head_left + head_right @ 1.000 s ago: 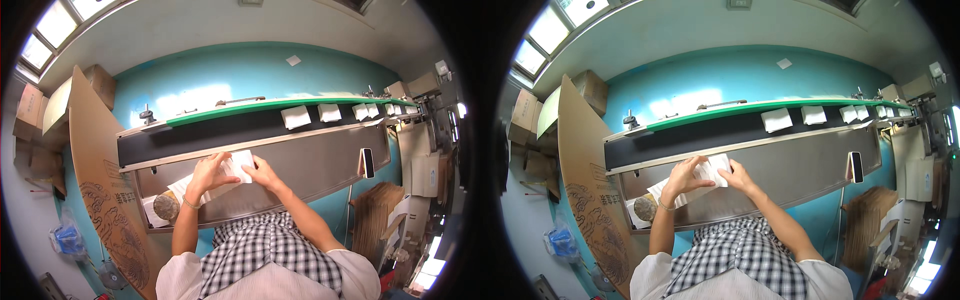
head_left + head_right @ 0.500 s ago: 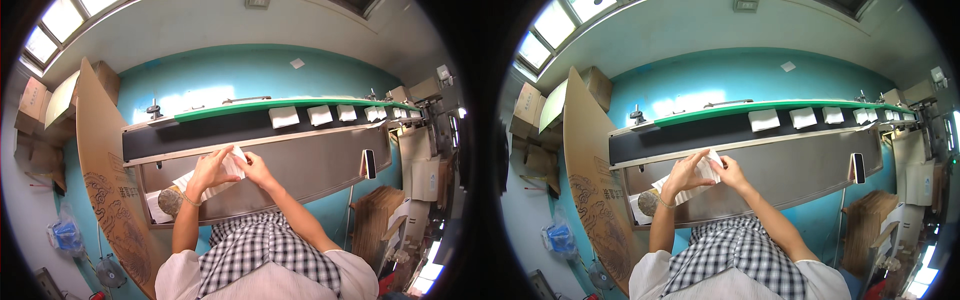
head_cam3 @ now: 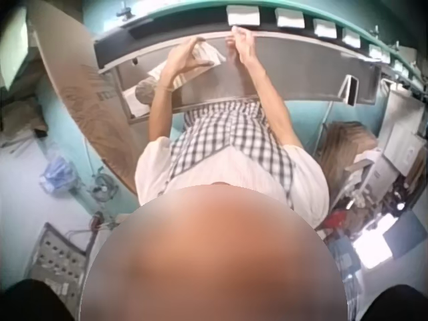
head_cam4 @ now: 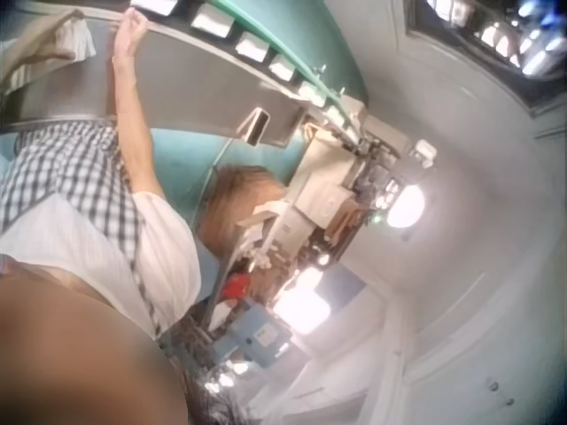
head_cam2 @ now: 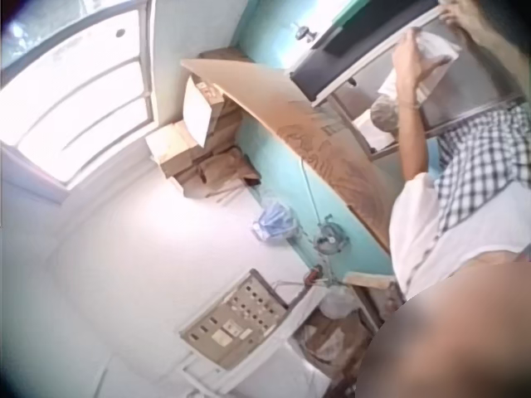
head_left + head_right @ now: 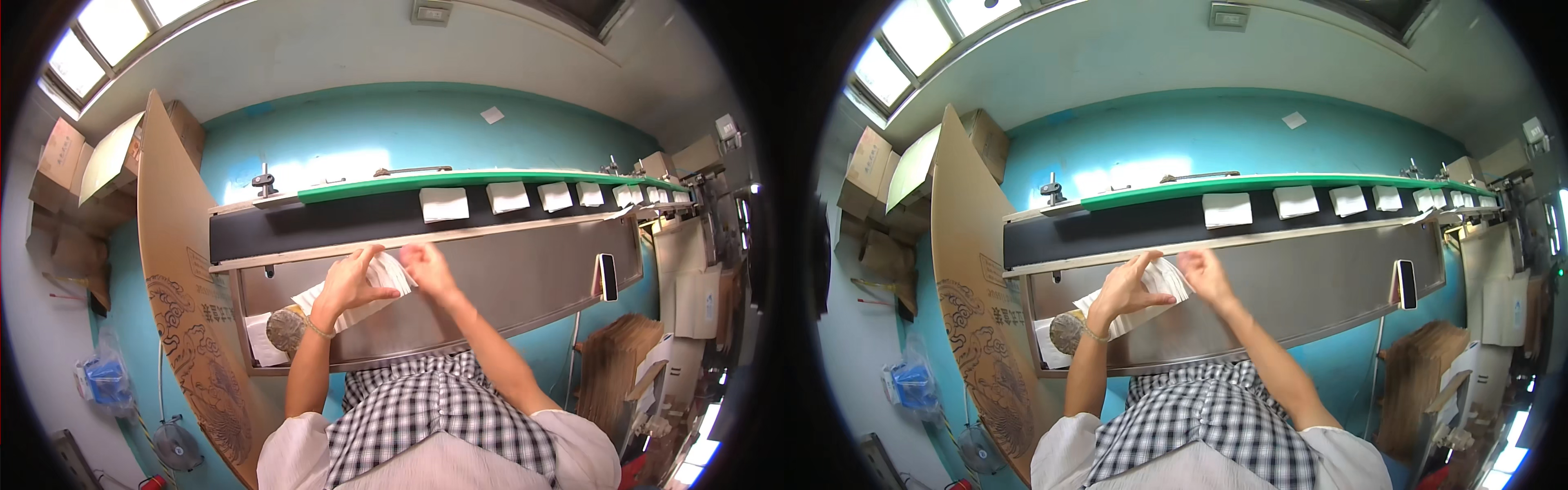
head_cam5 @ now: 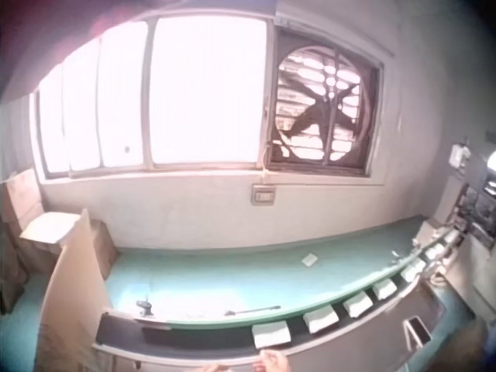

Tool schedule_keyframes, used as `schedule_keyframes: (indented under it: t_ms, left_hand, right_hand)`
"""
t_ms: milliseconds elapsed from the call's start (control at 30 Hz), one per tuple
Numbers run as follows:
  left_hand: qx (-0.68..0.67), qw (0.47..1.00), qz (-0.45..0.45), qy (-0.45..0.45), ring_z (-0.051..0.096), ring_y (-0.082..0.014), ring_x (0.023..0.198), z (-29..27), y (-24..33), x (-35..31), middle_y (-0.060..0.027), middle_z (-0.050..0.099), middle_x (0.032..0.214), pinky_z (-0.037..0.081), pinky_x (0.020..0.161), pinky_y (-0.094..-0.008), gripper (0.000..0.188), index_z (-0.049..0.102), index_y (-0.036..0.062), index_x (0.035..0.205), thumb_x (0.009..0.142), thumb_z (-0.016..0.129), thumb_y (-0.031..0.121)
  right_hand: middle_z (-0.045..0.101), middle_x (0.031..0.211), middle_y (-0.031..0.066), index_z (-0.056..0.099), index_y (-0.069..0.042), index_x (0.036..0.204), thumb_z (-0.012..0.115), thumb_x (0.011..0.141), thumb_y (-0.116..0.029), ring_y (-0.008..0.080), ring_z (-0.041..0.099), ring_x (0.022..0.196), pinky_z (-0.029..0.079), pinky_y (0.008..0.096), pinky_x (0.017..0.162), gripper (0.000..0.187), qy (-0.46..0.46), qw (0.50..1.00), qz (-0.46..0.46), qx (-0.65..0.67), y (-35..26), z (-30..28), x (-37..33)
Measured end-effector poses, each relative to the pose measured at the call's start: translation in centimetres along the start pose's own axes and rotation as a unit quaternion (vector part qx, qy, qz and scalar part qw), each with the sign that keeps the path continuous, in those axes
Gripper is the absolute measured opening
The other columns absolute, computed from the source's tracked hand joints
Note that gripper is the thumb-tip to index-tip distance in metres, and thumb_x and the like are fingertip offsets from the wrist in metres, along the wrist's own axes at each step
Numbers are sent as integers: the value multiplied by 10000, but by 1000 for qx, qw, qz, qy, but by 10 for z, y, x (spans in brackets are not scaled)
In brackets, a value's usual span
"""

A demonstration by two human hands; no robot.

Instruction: Picking up, sorting, and aligning stacks of small white paper cards on a workspace and conveyor belt.

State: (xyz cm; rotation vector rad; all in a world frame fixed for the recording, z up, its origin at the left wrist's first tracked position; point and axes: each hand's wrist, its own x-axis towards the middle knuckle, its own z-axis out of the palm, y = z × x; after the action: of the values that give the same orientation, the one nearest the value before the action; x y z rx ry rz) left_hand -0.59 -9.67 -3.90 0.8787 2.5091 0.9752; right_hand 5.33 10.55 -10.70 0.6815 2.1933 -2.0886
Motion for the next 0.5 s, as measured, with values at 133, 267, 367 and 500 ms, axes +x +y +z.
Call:
schedule_keyframes:
  t_ms: [133,267,367,500]
  left_hand:
    - [49,998,29,24,642,-369,1106,-8,-3,-9,-154,652,1233,517,906,-454,890,538,131,1324,627,847,592]
    - [18,1000,-22,-9,659,-357,1069,-14,-6,-9,-152,662,1210,526,885,-442,868,556,118,1290,618,861,574]
    - [8,1000,-19,-6,663,-366,1043,-15,-5,-6,-157,668,1185,532,876,-439,819,578,113,1248,620,873,547]
    - [14,999,-34,-25,666,-347,1055,-17,-4,-7,-142,659,1214,523,883,-446,843,566,114,1268,628,847,585]
  right_hand:
    - [694,1000,112,653,29,1130,684,959,-311,150,650,920,538,303,774,381,-81,995,-36,-36,-19,27,-24]
    - [698,941,63,654,39,1113,690,949,-210,114,634,839,518,276,718,300,-78,979,95,161,-2,6,-13]
    - [688,965,83,652,49,1081,657,963,-159,107,633,830,515,275,701,239,-130,990,23,-39,11,-12,-1]
    - [679,945,91,564,14,1092,621,1001,-304,145,672,785,550,272,677,336,20,962,79,261,-13,-12,45]
